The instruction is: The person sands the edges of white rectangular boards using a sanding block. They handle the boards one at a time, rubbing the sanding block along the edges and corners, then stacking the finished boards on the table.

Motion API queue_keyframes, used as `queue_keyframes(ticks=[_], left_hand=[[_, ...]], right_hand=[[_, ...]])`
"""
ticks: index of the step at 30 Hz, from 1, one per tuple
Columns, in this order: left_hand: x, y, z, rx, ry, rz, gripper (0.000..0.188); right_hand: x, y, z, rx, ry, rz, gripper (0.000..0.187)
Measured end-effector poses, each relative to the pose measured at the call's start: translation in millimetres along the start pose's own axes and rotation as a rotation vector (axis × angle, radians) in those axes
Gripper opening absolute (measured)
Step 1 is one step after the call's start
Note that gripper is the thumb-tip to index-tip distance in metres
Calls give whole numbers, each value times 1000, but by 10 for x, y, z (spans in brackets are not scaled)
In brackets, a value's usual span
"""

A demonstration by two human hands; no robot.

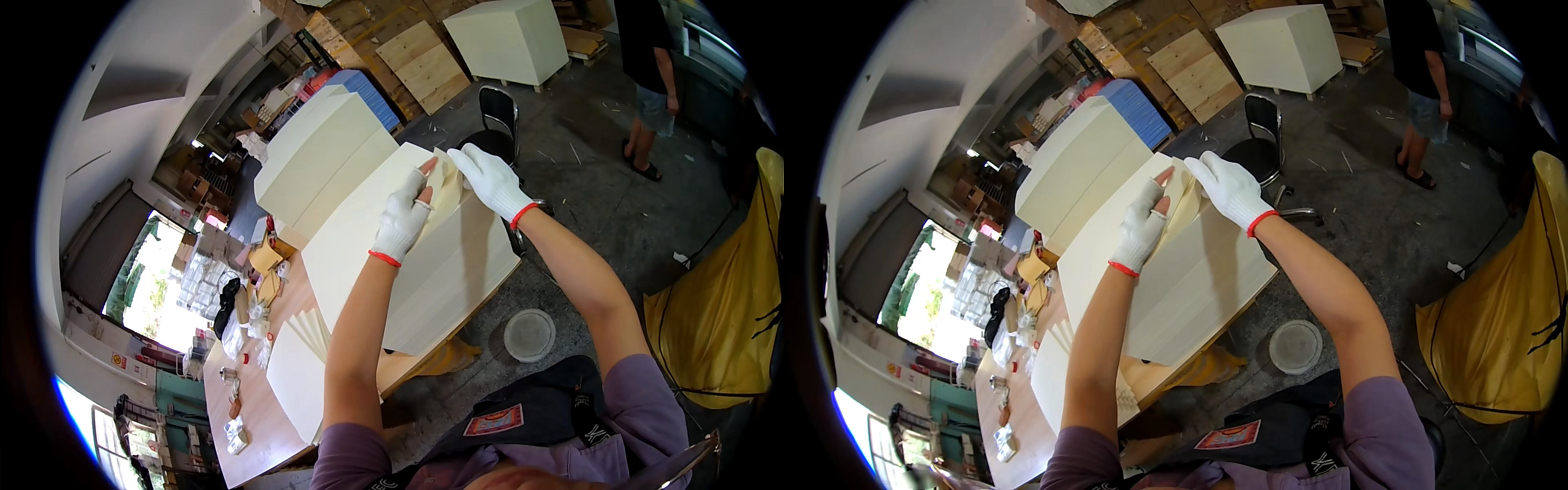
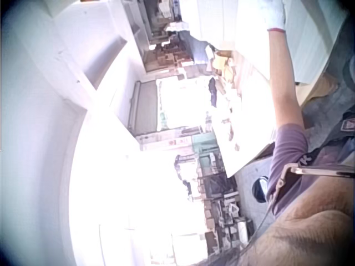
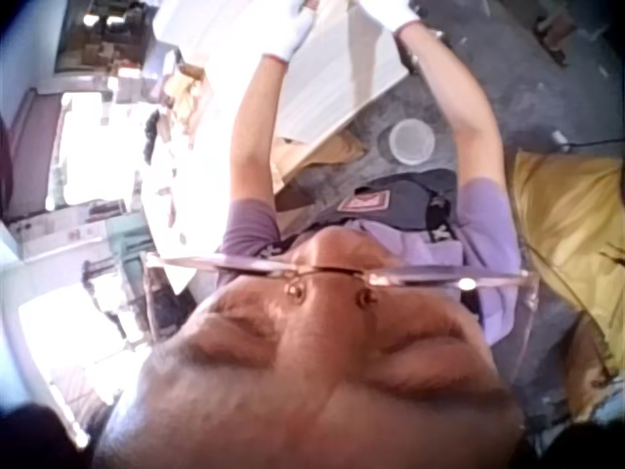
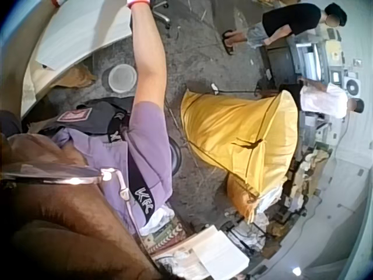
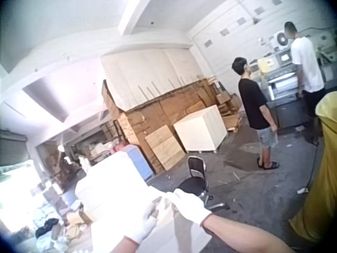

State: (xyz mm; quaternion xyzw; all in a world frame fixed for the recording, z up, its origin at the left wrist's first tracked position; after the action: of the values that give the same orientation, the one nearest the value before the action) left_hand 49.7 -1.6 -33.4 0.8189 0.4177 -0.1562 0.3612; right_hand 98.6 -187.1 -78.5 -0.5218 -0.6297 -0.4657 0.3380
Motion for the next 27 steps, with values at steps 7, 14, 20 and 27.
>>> queue_keyframes(ticks=[7, 14, 20, 27], left_hand=[[-53, -14, 41, 119, 102, -129, 39], [26, -15, 25, 111, 90, -109, 37], [-34, -27, 39, 8, 99, 51, 32], [59, -18, 64, 128, 152, -108, 32]], right_hand=[[-31, 34, 19, 2, 19, -6, 60], [-52, 46, 36, 1, 30, 3, 62], [-41, 22, 25, 17, 17, 25, 63], [-59, 33, 41, 22, 41, 32, 61]])
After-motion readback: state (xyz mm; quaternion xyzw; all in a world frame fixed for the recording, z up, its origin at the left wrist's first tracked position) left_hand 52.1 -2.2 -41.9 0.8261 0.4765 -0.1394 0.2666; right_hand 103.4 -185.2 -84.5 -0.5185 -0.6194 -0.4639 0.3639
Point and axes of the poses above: each hand's wrist, its own y-axis towards the middle knuckle, its own z-axis out of the palm, x = y × z, the point moved 5 cm from there along y, towards the middle knuckle, and after that the axes turned 13 degrees about z, right-handed, at the moved point
